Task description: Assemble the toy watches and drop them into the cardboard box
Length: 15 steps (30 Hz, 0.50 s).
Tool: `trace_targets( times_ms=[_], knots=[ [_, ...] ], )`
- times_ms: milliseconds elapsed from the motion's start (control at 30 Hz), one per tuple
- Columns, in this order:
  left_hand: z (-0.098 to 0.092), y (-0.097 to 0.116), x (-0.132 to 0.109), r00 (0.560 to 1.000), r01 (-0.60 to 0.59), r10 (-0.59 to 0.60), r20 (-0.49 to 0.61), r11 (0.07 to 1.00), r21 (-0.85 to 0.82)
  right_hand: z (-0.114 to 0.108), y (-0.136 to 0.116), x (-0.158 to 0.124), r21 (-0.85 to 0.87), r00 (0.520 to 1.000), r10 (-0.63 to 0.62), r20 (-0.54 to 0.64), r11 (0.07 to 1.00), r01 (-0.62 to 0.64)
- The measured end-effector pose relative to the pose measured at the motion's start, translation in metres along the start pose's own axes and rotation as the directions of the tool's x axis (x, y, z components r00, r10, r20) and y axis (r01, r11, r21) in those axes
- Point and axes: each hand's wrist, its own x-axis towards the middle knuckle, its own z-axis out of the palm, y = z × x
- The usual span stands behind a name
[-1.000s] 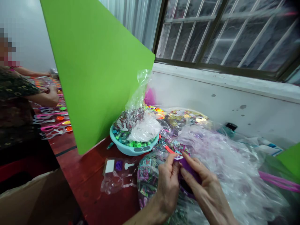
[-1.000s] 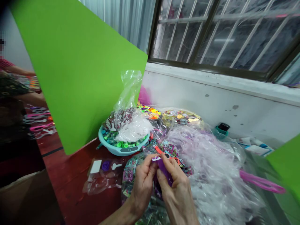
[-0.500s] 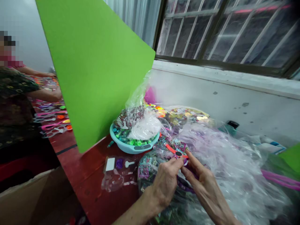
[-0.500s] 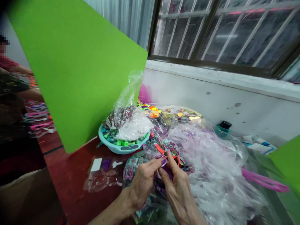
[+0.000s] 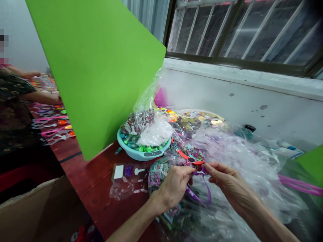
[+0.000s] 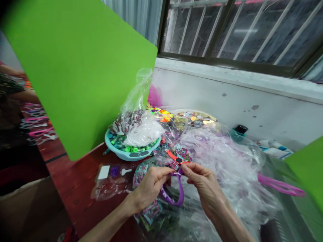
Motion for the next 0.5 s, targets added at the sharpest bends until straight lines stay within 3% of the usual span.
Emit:
trace_targets(
  times_ms=[133, 233, 300, 400, 500],
  knots=[
    [0.003, -0.009, -0.012, 0.987, 0.156, -0.143, 0.075, 0.962, -0.223, -0.009, -0.011, 0.012, 0.241, 0.998, -0.014, -0.064, 0.97, 0.029],
    [0.005, -0.017, -0.022, 0.943, 0.332, -0.288, 0.165, 0.801, -0.497, -0.004, -0.012, 0.016, 0.358, 0.998, -0.021, -0.062, 0.933, 0.042],
    [0.004, -0.017, -0.026, 0.921, 0.386, -0.324, 0.217, 0.674, -0.63, 0.003, -0.01, 0.016, 0.367, 0.999, -0.012, -0.037, 0.93, 0.025],
    [-0.001, -0.01, -0.025, 0.91, 0.411, -0.28, 0.307, 0.504, -0.759, 0.018, -0.009, 0.013, 0.336, 1.0, 0.006, 0.015, 0.942, -0.01],
    [-0.002, 0.001, -0.02, 0.898, 0.423, -0.122, 0.423, 0.503, -0.754, 0.03, -0.011, 0.007, 0.313, 0.998, 0.0, 0.057, 0.95, -0.018]
  ],
)
